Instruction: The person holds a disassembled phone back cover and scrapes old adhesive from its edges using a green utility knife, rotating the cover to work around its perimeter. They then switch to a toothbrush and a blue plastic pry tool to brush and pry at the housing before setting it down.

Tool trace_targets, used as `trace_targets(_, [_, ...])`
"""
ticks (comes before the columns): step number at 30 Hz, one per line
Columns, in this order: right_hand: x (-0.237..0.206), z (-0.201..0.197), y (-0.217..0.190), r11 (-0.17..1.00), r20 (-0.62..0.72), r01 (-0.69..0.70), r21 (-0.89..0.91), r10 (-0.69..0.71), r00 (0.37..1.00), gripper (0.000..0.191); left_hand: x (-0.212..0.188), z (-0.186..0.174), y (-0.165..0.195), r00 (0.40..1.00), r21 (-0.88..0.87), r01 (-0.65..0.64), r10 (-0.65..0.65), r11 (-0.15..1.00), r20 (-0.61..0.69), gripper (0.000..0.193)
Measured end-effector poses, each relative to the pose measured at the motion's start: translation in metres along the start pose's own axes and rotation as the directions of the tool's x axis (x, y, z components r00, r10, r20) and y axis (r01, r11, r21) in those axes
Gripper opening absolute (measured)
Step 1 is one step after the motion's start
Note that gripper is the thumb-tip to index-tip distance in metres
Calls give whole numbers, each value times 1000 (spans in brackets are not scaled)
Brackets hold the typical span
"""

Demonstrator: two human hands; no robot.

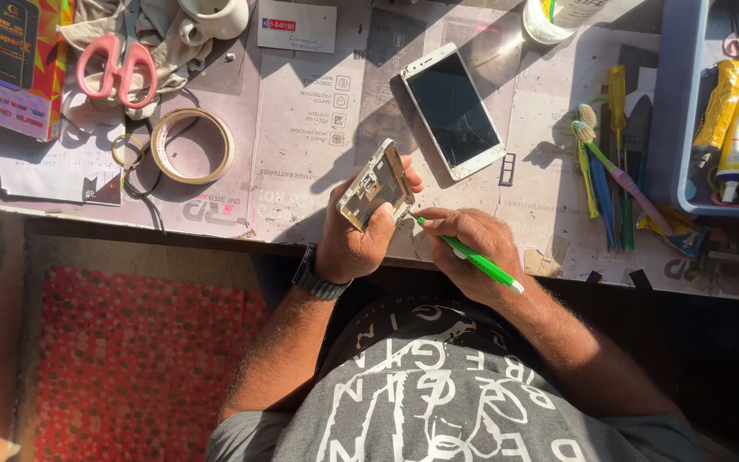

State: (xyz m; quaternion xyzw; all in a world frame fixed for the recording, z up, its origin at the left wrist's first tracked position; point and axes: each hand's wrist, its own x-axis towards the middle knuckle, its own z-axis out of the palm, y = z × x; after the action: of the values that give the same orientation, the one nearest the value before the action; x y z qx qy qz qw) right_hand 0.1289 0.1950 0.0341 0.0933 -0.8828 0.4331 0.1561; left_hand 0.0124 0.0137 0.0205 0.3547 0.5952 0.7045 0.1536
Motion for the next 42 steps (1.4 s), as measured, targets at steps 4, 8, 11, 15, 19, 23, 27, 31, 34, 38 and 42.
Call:
trace_targets(4, [-2,0,1,1000,9,-10,-1,10,1000,23,0,1,0,1000,28,-19,18,999,11,56])
trace_targets(8, [3,-1,-3,1000,-6,6,-22,-6,1000,24,4,2,5,1000,3,-11,11,1000,12,57])
trace_targets(11, [4,-1,-3,1000,-8,-6,2,6,1000,25,3,1,2,1000,-2,-26,26,1000,12,58])
trace_targets(15, [-3,1,4,1000,-3,14,23,-14,1000,24,-7,1,-11,1000,-117,15,-13,993,16,59])
trace_targets(19, [-12,4,13,1000,7,-9,29,9,1000,23,-11,-6,-24,996,-101,-59,65,993,62,45])
trace_targets(23, [-12,6,18,998,64,15,54,-18,998,23,-7,-12,-28,982,25,-167,164,986,98,36])
trace_targets(27, [-10,8,17,999,78,24,22,-25,997,23,-6,-13,-29,972,100,-220,210,970,104,32])
trace_targets(31, [-9,8,17,999,103,41,-22,-38,994,24,-9,-13,-32,973,128,-216,203,968,106,32])
trace_targets(34, [-10,10,16,997,67,66,-36,-63,996,25,-11,-15,-35,966,186,-243,221,952,130,32])
trace_targets(38, [-10,9,13,1000,73,30,0,-30,997,23,-11,-11,-39,962,94,-245,230,965,149,33])
trace_targets(42, [-12,5,11,999,59,18,-35,-16,998,21,-11,-10,-38,966,36,-220,212,975,145,31])
